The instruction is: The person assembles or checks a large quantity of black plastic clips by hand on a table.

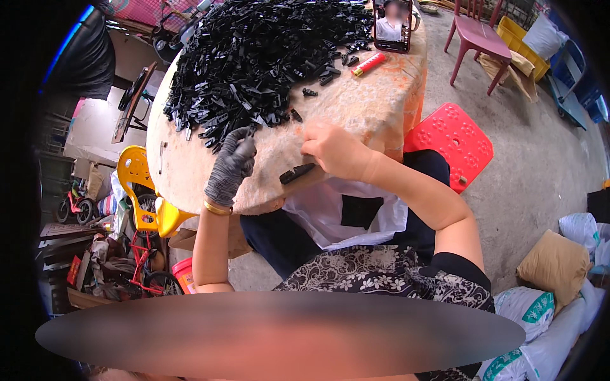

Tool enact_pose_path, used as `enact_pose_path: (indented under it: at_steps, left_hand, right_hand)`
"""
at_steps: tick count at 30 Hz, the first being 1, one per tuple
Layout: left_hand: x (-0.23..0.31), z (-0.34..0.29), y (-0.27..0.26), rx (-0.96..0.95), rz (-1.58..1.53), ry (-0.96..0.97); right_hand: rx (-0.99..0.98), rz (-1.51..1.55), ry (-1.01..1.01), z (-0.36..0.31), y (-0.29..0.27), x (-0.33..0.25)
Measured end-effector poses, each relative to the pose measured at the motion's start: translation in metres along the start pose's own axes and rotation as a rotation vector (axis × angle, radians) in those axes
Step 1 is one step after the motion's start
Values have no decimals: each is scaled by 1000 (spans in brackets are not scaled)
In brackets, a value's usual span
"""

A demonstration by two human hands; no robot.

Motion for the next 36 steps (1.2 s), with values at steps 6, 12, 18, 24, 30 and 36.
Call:
enact_pose_path:
  at_steps: [6, 12, 18, 24, 30, 36]
  left_hand:
    - [8, -8, 16, -82, 172, 515]
    - [23, -25, 28, -6, 865, 794]
    - [28, -34, 43, -189, 819, 708]
    - [31, -36, 55, -224, 813, 686]
    - [34, -37, 57, -210, 910, 729]
    - [40, -37, 70, -234, 1074, 815]
  right_hand:
    - [94, 68, 41, 5, 0, 3]
    - [64, 162, 118, 3, -1, 12]
    - [96, 133, 202, 4, -3, 15]
    - [85, 117, 196, 4, -2, 15]
    - [89, 112, 168, 4, -2, 15]
    - [127, -75, 88, 4, -7, 9]
Point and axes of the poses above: each hand's wrist, its own z-axis towards the middle knuckle, its own y-axis out of the palm, x = y × z, the point moved 8 cm from there along z, towards the middle knuckle, and after that the axes turned 14 degrees about x, right-handed, at the moved point
